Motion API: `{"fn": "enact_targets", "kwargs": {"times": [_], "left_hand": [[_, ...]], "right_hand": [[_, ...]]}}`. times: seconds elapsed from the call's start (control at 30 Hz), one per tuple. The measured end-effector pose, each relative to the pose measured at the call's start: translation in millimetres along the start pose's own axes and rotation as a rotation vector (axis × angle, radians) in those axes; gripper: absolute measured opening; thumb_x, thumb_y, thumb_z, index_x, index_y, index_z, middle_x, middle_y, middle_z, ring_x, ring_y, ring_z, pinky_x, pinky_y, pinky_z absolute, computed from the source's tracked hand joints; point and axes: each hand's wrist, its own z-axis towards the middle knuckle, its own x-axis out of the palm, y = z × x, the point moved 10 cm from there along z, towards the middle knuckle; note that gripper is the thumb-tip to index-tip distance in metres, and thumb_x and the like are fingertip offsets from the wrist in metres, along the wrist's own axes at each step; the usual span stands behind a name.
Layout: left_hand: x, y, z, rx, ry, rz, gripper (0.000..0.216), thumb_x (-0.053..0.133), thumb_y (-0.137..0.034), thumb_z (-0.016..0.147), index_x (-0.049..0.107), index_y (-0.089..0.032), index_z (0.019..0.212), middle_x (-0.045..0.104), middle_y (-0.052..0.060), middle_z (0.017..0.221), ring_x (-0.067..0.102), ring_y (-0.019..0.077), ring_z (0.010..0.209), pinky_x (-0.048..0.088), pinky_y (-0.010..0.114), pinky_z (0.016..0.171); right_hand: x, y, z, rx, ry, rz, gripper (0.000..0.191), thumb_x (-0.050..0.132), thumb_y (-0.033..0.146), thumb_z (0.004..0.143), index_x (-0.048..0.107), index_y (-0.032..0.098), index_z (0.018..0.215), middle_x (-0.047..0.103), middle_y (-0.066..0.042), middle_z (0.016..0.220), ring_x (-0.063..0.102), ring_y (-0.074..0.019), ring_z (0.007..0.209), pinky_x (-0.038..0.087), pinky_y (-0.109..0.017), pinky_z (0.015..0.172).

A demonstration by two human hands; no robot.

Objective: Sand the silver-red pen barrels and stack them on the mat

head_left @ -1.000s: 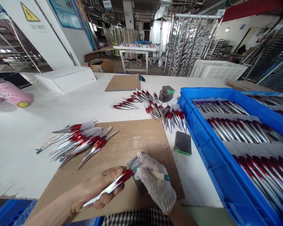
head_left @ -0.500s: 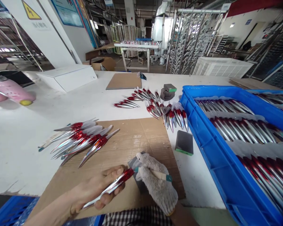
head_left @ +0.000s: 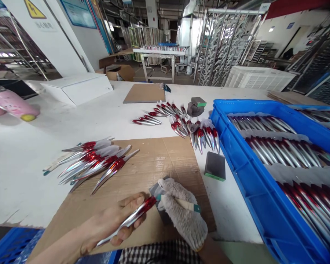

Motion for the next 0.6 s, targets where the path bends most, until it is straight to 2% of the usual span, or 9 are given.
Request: {"fn": "enact_targets", "kwargs": {"times": [0.1, 0.27, 0.37, 0.47, 0.53, 0.6], "left_hand": [[1, 0, 0, -0.006, 0.009, -0.010, 0.063, 0.060, -0.083, 0.078, 0.051, -0.022, 0.083, 0.057, -0.005, 0.068, 0.035, 0.0013, 0.039, 0.024, 0.014, 0.033], [1, -2, -1, -0.006, -0.005, 0.007, 0.064, 0.060, -0.085, 0.076, 0.051, -0.022, 0.082, 0.057, -0.005, 0.069, 0.034, 0.0019, 0.040, 0.022, 0.015, 0.033], [1, -1, 0, 0.001, 0.002, 0.022, 0.064, 0.058, -0.085, 0.077, 0.049, -0.022, 0.083, 0.057, -0.005, 0.069, 0.034, 0.0020, 0.040, 0.023, 0.015, 0.034], [1, -1, 0, 0.006, 0.003, 0.029, 0.063, 0.057, -0.085, 0.078, 0.049, -0.022, 0.083, 0.056, -0.006, 0.069, 0.034, 0.0021, 0.041, 0.023, 0.015, 0.034], [1, -2, -1, 0.008, 0.002, 0.022, 0.063, 0.057, -0.084, 0.078, 0.049, -0.022, 0.082, 0.055, -0.006, 0.069, 0.034, 0.0021, 0.041, 0.023, 0.015, 0.034], [2, -3, -2, 0.008, 0.002, 0.019, 0.064, 0.057, -0.085, 0.077, 0.050, -0.022, 0.082, 0.055, -0.006, 0.068, 0.033, 0.0020, 0.040, 0.024, 0.015, 0.033]], "right_hand": [[0, 3, -1, -0.061, -0.006, -0.055, 0.035, 0.059, 0.017, 0.098, 0.070, 0.027, 0.130, 0.072, -0.004, 0.121, 0.065, -0.0198, 0.118, 0.052, -0.034, 0.108], [2, 17, 0, -0.181, -0.065, -0.141, 0.030, 0.055, 0.008, 0.095, 0.073, 0.021, 0.115, 0.074, -0.007, 0.109, 0.070, -0.0184, 0.105, 0.056, -0.032, 0.100], [1, 11, 0, -0.103, -0.033, -0.081, 0.029, 0.056, 0.011, 0.097, 0.073, 0.024, 0.116, 0.074, -0.005, 0.107, 0.070, -0.0185, 0.105, 0.057, -0.032, 0.100], [2, -2, -2, 0.013, 0.022, 0.002, 0.032, 0.058, 0.018, 0.098, 0.071, 0.027, 0.125, 0.072, -0.004, 0.119, 0.068, -0.0206, 0.113, 0.056, -0.034, 0.102], [3, -2, -3, 0.009, 0.034, 0.019, 0.034, 0.058, 0.020, 0.099, 0.069, 0.028, 0.130, 0.070, -0.005, 0.125, 0.067, -0.0222, 0.116, 0.056, -0.036, 0.103], [3, 7, -2, -0.078, 0.012, -0.022, 0.033, 0.056, 0.016, 0.099, 0.069, 0.027, 0.127, 0.070, -0.005, 0.121, 0.068, -0.0215, 0.113, 0.057, -0.036, 0.101]]}}
